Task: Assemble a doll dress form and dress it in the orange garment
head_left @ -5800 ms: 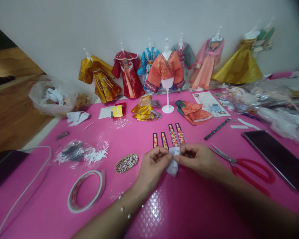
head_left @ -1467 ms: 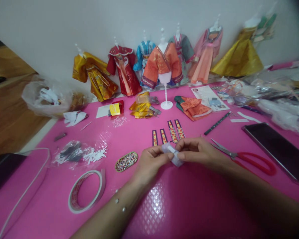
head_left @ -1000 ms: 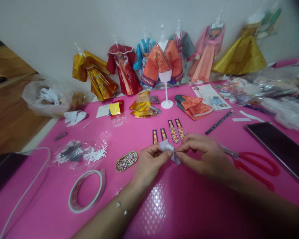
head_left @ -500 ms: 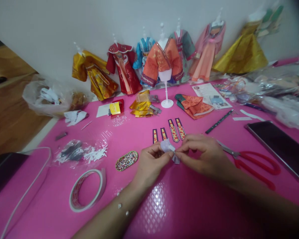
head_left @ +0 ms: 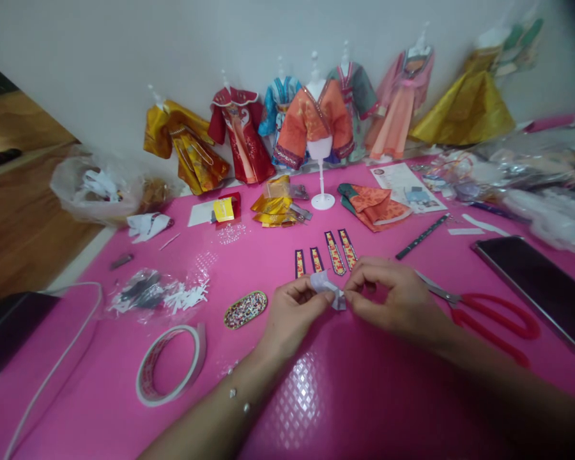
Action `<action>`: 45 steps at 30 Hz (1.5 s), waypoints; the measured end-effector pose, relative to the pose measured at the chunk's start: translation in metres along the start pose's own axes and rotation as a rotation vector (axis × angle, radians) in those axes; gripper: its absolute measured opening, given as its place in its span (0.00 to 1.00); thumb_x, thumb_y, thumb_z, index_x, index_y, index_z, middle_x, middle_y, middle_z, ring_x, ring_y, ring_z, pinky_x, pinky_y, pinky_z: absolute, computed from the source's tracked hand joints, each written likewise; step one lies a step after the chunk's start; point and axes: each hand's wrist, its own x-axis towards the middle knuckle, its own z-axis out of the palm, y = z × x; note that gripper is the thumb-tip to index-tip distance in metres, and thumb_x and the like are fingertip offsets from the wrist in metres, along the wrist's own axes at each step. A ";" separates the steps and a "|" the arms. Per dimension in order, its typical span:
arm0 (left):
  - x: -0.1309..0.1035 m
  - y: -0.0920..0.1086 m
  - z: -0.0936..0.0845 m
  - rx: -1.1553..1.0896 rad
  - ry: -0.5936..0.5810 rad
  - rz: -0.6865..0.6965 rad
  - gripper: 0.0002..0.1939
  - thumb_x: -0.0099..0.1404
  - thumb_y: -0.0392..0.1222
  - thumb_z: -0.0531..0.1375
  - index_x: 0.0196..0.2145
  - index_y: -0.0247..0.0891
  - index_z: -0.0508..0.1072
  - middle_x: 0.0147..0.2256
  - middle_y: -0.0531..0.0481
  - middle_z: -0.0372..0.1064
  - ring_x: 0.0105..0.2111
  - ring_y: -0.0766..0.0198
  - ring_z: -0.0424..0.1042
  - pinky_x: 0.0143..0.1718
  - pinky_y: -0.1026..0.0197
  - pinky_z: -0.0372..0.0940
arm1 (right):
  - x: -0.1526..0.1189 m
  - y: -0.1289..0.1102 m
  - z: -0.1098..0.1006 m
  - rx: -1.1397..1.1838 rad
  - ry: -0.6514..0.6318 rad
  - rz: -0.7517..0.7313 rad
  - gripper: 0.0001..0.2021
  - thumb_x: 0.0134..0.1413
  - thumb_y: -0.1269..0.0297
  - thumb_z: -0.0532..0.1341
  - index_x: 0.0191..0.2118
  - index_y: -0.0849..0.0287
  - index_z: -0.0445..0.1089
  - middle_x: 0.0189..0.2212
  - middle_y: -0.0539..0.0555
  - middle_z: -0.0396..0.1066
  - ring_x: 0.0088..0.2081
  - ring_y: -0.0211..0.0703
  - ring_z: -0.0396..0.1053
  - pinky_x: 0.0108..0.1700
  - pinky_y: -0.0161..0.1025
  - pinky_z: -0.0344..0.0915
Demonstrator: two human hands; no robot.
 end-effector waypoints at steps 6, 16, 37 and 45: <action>0.003 -0.004 -0.003 -0.162 0.003 -0.030 0.03 0.53 0.36 0.68 0.27 0.35 0.80 0.26 0.52 0.76 0.27 0.68 0.70 0.36 0.64 0.63 | 0.003 0.001 -0.002 0.119 -0.020 0.112 0.05 0.47 0.70 0.59 0.23 0.57 0.69 0.24 0.49 0.69 0.26 0.38 0.64 0.29 0.36 0.60; 0.006 0.002 0.001 -0.361 0.001 0.004 0.02 0.54 0.34 0.65 0.28 0.34 0.76 0.26 0.50 0.75 0.28 0.63 0.73 0.39 0.58 0.69 | 0.007 0.006 -0.004 0.243 0.059 0.193 0.06 0.47 0.67 0.60 0.22 0.57 0.67 0.23 0.49 0.68 0.28 0.40 0.63 0.33 0.39 0.59; -0.001 -0.008 0.001 -0.123 -0.162 -0.214 0.11 0.55 0.41 0.67 0.35 0.36 0.72 0.24 0.45 0.77 0.22 0.59 0.76 0.23 0.63 0.63 | 0.007 0.028 -0.002 0.835 -0.171 0.514 0.10 0.53 0.56 0.66 0.33 0.58 0.75 0.34 0.53 0.77 0.38 0.46 0.74 0.42 0.43 0.68; -0.001 -0.008 0.002 -0.047 -0.192 -0.196 0.05 0.51 0.35 0.65 0.30 0.36 0.74 0.23 0.51 0.71 0.21 0.66 0.67 0.27 0.63 0.59 | 0.007 0.026 -0.004 0.687 -0.157 0.518 0.13 0.53 0.53 0.66 0.38 0.55 0.81 0.40 0.55 0.81 0.46 0.49 0.75 0.57 0.49 0.62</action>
